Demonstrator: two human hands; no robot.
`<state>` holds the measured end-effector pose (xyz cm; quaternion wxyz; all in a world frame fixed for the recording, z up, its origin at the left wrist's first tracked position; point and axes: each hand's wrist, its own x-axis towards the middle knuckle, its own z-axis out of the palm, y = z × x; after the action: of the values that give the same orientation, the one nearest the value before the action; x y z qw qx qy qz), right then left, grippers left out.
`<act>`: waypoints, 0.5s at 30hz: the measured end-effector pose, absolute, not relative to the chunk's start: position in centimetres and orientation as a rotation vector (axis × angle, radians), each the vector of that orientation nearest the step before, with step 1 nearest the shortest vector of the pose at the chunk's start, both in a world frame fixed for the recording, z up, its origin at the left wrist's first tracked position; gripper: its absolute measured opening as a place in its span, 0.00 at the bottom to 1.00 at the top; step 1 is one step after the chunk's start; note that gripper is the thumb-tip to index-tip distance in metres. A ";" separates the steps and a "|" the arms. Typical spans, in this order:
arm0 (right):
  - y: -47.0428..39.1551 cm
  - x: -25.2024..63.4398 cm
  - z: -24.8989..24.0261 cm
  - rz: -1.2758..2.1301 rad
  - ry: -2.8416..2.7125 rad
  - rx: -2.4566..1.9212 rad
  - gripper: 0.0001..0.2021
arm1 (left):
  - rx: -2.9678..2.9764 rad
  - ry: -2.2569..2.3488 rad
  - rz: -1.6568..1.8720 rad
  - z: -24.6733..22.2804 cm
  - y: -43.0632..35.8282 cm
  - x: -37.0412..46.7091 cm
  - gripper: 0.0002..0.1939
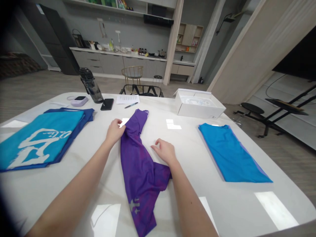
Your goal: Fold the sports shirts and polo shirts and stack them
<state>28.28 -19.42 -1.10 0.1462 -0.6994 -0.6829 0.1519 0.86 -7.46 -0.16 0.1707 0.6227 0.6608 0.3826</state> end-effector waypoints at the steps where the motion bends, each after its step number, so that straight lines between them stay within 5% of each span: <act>1: -19.5 28.1 -1.0 0.433 -1.998 -1.995 0.18 | 1.912 1.780 1.103 0.0 -7.6 1.2 0.11; 5: -19.2 28.0 -0.4 0.491 -2.075 -1.996 0.19 | 2.266 1.336 0.862 0.1 -8.5 3.8 0.14; 15: -13.4 28.0 2.0 1.181 -2.058 -1.987 0.22 | 2.285 1.524 0.690 -0.4 -9.5 5.2 0.03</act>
<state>27.99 -13.42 2.02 0.0234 -0.6418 -0.6648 0.3814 5.22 -9.46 -0.37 0.1541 0.7973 0.5316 0.2407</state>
